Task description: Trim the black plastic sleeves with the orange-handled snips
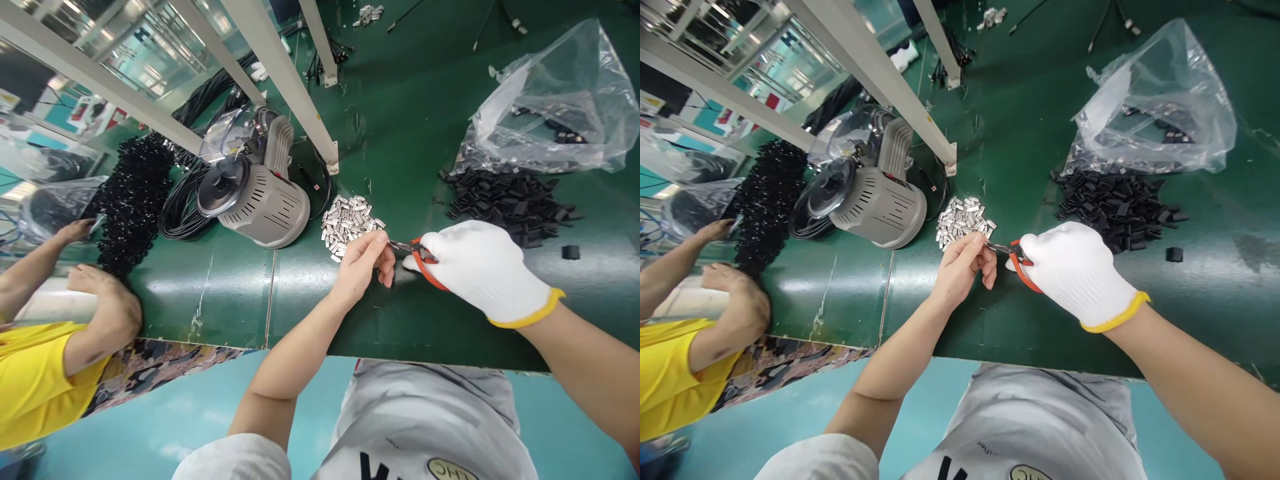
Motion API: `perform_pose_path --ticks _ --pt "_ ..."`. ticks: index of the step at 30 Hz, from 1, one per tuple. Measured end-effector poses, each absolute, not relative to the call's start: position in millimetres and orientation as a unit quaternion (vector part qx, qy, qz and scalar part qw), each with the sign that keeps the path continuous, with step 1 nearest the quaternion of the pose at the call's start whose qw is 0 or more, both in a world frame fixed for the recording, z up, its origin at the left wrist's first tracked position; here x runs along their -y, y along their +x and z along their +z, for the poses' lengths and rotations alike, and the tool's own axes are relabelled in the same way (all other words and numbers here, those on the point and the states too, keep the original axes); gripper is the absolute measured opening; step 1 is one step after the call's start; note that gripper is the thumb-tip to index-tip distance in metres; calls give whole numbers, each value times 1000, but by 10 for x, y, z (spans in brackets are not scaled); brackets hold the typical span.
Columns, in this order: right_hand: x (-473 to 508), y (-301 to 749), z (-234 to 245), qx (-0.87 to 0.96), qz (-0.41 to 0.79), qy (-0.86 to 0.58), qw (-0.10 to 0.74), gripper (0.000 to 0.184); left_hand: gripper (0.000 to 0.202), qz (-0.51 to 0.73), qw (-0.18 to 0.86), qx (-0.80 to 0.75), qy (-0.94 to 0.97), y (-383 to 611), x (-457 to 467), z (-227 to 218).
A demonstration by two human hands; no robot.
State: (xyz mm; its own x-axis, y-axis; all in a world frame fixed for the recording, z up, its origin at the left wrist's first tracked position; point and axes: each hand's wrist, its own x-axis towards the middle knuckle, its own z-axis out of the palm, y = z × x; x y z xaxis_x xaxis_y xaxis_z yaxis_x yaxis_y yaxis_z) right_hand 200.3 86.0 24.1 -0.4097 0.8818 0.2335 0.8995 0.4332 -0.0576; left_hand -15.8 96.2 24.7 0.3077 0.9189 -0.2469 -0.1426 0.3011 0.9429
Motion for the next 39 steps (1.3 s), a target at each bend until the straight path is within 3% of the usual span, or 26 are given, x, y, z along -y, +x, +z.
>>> perform_pose_path --ticks 17,39 --pt "-854 1953 340 851 -63 -512 102 35 37 365 670 -468 446 -184 -1009 263" --pt "-838 1990 219 848 -60 -514 111 42 36 339 690 -485 417 -174 -1011 213"
